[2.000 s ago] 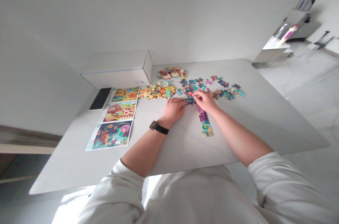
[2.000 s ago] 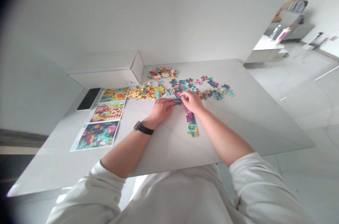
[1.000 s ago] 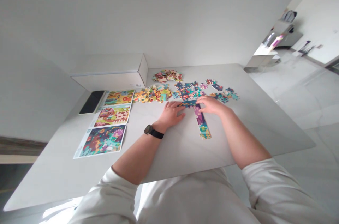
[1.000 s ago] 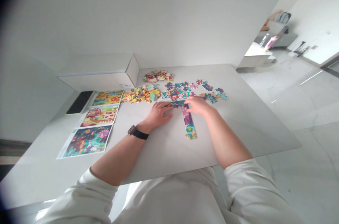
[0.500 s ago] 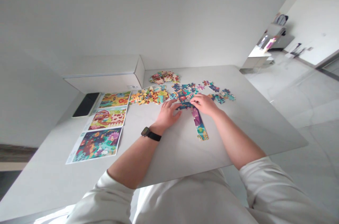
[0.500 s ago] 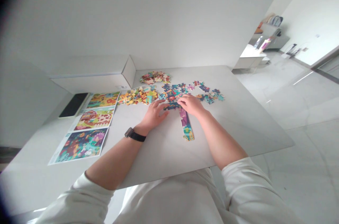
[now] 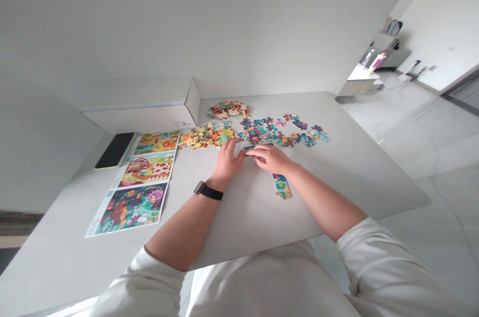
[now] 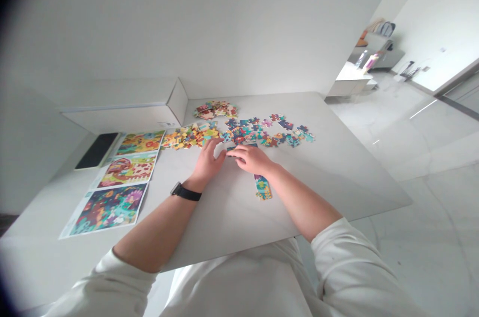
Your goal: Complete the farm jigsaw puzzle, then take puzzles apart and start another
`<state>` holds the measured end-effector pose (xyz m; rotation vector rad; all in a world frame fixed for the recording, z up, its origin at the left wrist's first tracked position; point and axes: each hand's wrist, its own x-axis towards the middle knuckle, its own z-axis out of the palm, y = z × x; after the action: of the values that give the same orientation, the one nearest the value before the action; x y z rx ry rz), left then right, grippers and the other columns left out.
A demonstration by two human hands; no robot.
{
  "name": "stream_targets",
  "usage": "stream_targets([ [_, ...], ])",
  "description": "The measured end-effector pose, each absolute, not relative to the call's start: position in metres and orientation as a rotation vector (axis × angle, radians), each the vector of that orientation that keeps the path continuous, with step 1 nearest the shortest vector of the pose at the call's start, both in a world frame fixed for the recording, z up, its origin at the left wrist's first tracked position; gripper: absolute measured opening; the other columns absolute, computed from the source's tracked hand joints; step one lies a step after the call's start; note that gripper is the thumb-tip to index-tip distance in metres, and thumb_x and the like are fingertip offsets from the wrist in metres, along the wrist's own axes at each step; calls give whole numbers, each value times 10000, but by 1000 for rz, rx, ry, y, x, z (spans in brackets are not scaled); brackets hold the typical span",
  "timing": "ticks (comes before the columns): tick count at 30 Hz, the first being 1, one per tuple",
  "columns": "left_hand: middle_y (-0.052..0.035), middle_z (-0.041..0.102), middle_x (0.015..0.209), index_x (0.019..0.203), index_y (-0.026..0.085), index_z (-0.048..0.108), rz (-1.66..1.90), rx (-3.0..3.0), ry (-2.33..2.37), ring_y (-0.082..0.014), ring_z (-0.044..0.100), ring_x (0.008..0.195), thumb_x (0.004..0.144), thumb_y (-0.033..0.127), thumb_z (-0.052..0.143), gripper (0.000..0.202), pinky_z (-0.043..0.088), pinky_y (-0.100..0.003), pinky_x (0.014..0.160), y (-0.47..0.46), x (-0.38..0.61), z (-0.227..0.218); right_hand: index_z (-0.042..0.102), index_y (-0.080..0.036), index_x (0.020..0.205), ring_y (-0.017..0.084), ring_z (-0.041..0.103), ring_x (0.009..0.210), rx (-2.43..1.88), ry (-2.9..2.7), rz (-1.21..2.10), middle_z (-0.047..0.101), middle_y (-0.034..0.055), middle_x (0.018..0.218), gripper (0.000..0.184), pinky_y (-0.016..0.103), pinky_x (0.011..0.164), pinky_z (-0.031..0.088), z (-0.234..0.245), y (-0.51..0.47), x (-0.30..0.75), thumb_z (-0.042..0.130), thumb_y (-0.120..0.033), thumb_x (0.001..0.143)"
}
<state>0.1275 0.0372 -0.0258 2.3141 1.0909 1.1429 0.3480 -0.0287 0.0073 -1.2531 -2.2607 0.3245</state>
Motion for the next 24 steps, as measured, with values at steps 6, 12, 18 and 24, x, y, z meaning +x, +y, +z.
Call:
stream_targets([
  [6,-131,693,1351,1407,217,587,1161,2272,1122,-286,648,1318,991,234,602,416,529,-493,1166,37,127,-28,753,-322,1333,216,727,1101,-1297,-2234,320,770,54,1229,355,328,1011,553,7,-29,349,635,-201,1021],
  [12,-142,698,1333,1448,206,553,1207,2213,1121,-281,662,1284,987,224,578,463,535,-507,1156,37,127,-27,804,-281,1220,220,744,1074,-1248,-2280,322,794,62,1173,269,340,978,565,7,-28,348,620,-212,1036],
  [18,-140,683,1301,1526,221,481,1352,2064,1126,-254,683,1228,1003,209,542,526,579,-483,1099,40,126,-31,825,-296,1152,211,743,1076,-1312,-2253,289,802,47,1133,251,329,980,558,8,-27,352,622,-204,1038],
  [24,-130,653,1320,1572,278,417,1434,1840,1182,-207,703,1080,1011,251,580,584,633,-372,918,42,123,-30,830,-277,1102,240,736,1111,-1491,-2039,172,804,69,1157,252,382,1019,568,13,-18,372,613,-179,1017],
])
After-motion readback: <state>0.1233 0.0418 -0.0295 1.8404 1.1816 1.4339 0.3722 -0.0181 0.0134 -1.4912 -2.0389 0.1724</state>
